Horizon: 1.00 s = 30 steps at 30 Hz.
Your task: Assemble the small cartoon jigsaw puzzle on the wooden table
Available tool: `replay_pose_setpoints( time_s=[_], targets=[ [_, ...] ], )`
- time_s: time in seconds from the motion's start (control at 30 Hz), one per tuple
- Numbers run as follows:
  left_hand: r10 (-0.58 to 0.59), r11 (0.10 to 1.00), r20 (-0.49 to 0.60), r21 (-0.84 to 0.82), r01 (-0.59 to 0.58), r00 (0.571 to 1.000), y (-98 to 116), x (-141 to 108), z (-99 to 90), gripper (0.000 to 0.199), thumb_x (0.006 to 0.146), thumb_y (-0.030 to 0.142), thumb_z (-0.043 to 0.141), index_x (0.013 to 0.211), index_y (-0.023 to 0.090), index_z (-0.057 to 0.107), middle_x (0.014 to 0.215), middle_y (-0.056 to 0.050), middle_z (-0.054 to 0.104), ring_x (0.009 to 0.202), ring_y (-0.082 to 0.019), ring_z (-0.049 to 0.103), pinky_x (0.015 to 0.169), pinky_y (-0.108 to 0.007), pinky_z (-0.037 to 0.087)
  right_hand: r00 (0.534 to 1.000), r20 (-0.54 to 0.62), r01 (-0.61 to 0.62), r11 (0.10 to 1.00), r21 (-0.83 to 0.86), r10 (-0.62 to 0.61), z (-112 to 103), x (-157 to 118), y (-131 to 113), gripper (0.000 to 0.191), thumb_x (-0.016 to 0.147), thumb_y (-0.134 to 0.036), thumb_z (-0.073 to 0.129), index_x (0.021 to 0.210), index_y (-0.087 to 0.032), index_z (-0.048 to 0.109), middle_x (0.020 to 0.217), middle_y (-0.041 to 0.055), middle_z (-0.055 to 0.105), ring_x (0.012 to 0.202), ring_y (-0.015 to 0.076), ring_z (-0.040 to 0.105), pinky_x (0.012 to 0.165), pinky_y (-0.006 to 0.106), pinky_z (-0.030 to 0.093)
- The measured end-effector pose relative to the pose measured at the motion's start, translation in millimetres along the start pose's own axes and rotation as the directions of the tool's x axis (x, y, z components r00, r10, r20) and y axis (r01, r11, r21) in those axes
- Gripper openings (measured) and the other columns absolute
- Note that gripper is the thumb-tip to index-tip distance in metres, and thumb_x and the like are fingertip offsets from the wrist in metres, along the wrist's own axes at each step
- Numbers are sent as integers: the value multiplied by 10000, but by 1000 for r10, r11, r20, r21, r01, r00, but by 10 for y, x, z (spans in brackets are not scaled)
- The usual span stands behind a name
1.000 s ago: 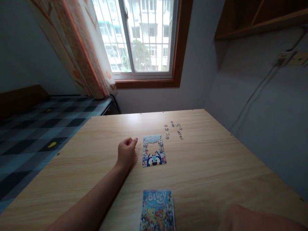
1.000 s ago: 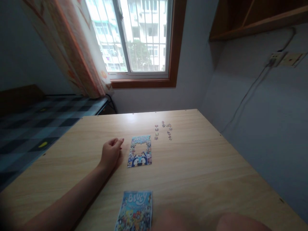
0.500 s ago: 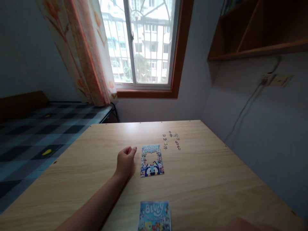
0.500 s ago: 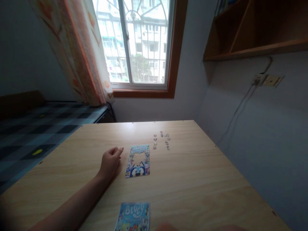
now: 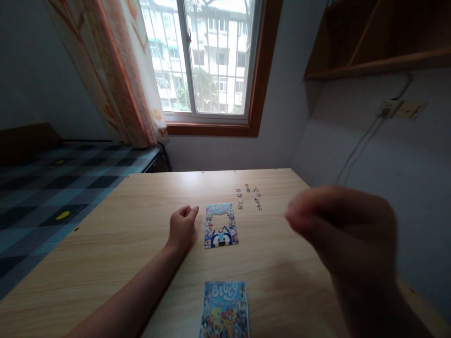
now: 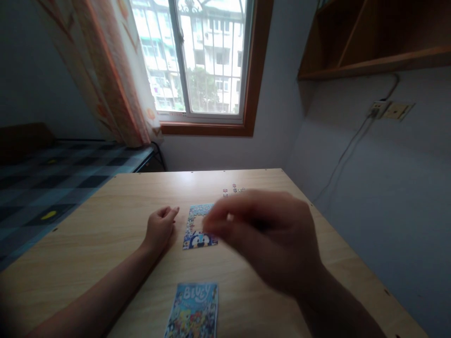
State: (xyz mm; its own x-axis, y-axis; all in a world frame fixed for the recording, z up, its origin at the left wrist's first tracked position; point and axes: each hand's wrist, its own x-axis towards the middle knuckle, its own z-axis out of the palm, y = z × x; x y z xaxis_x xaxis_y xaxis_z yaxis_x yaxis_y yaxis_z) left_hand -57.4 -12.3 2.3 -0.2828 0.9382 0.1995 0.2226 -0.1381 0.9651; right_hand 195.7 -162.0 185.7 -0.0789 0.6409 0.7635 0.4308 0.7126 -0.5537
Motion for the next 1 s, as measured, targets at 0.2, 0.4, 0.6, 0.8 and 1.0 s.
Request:
replay_pose_setpoints(
  time_s=[0.2,0.4,0.6,0.8,1.0],
  targets=[
    [47,999,0,27,-47,999,-24,29,-4,480,733,461,647,559,242,257,513,72,248,494,-103,281,496,-246,271,977,115,-112,889,-443,181,205,379,1529,267,986,-361,574,902,-183,753,662,7,666,586,133,559,611,265,399],
    [49,998,13,43,-49,999,-17,26,-9,483,747,470,638,564,242,255,519,76,234,492,-100,260,505,-252,264,799,283,-232,706,-670,531,372,153,2353,241,951,-294,605,1075,-211,794,817,56,758,686,164,631,655,263,389],
    [52,998,14,36,-53,999,-21,26,-7,488,737,470,646,559,241,254,516,74,236,493,-101,267,508,-249,273,685,338,-259,649,-715,646,403,-3,2501,322,940,-342,624,1215,-244,758,920,67,783,745,183,664,690,259,427],
    [48,998,18,40,-49,999,-16,22,-7,483,740,462,642,562,240,252,514,73,244,489,-102,276,503,-249,263,645,360,-309,660,-685,675,416,-64,2623,304,871,-308,685,1151,-246,784,917,48,783,765,179,669,688,250,427],
    [62,997,31,38,-63,998,-27,24,-5,478,756,451,634,561,243,251,523,68,247,508,-111,297,514,-253,269,629,340,-365,652,-665,699,443,-53,2744,281,837,-237,681,1090,-208,800,902,49,768,806,180,667,704,244,430]
  ],
)
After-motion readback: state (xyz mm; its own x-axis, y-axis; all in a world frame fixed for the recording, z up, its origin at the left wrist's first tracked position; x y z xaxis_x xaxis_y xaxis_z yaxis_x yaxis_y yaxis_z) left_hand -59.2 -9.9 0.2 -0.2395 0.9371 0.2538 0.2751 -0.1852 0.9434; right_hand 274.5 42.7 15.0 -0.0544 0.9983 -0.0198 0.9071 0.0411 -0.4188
